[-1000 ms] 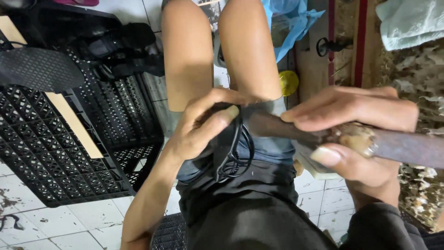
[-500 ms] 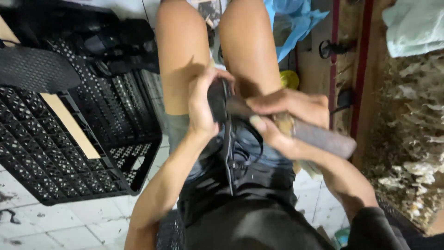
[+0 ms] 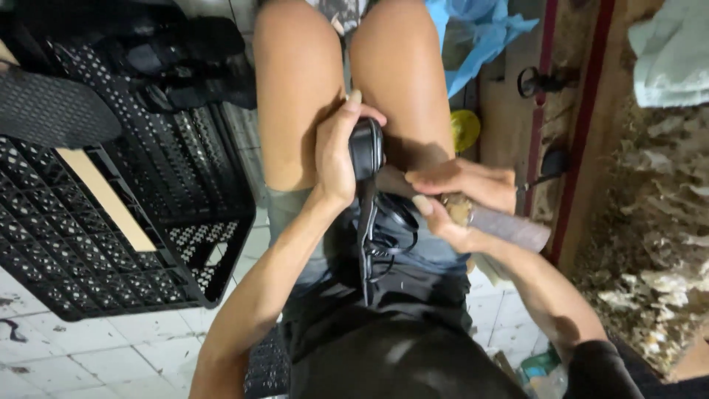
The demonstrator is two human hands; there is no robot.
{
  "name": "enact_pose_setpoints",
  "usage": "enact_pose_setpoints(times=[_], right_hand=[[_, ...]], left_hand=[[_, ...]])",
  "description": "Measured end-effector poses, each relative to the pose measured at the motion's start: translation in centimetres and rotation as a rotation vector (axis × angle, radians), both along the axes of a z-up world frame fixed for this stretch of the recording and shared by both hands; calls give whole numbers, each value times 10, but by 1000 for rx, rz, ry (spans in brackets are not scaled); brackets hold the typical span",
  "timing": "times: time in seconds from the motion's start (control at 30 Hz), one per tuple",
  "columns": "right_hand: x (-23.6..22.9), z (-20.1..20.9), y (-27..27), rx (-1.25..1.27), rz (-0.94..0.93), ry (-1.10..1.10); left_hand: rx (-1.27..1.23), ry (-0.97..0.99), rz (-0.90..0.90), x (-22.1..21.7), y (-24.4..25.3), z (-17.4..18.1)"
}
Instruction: Assembling sandals by aligning soles with uppers and using a hammer to secure the components.
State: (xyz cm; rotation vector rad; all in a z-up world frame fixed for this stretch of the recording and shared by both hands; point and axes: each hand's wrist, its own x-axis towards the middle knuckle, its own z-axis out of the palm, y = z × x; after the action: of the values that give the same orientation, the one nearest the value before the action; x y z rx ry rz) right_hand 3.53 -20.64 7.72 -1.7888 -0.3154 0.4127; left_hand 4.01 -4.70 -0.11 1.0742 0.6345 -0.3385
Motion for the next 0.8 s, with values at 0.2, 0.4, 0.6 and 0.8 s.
enact_pose_setpoints(times=[0.2, 0.4, 0.6, 0.8], right_hand=[[-2, 10, -16, 87, -6, 17], [-5, 14, -8, 95, -30, -117], [-7, 6, -5, 89, 11, -132], [-6, 2, -9, -6, 61, -154]], left_hand=[[-111, -176, -519, -22, 45, 32], [-147, -164, -603, -14, 50, 25], [-98, -128, -588, -12, 46, 31], [-79, -121, -627, -9, 46, 18]])
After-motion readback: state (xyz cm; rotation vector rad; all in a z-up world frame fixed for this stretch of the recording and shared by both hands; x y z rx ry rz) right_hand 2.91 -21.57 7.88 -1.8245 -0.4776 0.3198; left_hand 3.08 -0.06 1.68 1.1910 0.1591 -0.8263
